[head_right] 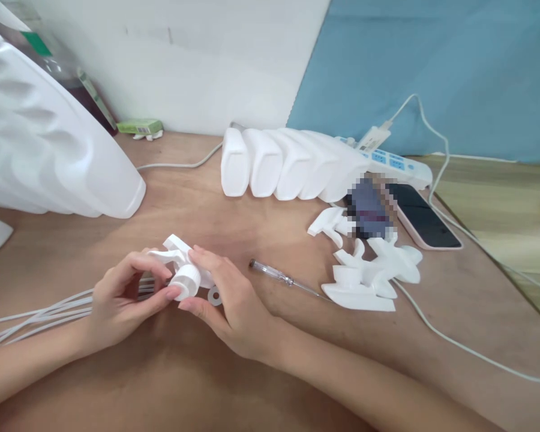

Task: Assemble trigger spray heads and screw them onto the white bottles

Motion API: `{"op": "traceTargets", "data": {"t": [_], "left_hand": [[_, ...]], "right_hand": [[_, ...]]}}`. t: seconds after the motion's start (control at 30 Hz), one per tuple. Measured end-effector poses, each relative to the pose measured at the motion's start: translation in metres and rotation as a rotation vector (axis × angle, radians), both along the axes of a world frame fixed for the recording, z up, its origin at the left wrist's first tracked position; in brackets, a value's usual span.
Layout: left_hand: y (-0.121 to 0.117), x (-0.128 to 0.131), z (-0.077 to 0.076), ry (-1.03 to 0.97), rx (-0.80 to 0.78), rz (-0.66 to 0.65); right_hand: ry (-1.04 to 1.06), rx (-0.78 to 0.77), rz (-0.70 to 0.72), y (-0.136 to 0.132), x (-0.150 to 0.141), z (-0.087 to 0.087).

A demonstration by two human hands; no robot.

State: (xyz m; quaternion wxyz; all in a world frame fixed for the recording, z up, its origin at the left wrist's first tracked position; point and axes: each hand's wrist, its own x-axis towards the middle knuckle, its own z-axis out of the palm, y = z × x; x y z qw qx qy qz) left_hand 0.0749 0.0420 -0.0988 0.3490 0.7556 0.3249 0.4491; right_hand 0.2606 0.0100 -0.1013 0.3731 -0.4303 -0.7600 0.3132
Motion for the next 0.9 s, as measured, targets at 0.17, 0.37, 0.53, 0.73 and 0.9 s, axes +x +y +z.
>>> {"op": "traceTargets", "data": {"t": [0.17, 0.37, 0.53, 0.73, 0.9], "left_hand": [[-0.0006, 0.0013, 0.0005, 0.078, -0.001, 0.057], [0.0001, 0.0027, 0.0022, 0.177, -0.078, 0.08], [0.0004, 0.0022, 0.0013, 0.202, -0.049, 0.059], [0.0006, -0.0033, -0.0012, 0.115, 0.223, 0.086], [0.0069, -0.0039, -0.0006, 0.127, 0.355, -0.14]], "right_hand": [[-0.011, -0.005, -0.02, -0.0008, -0.0012, -0.0008], [-0.021, 0.042, -0.034, -0.0016, -0.003, -0.0023], [0.025, 0.02, -0.021, -0.002, -0.0029, -0.0008], [0.172, -0.166, 0.032, -0.0001, 0.0001, 0.0025], [0.28, -0.209, 0.139, 0.002, 0.0051, 0.0014]]}}
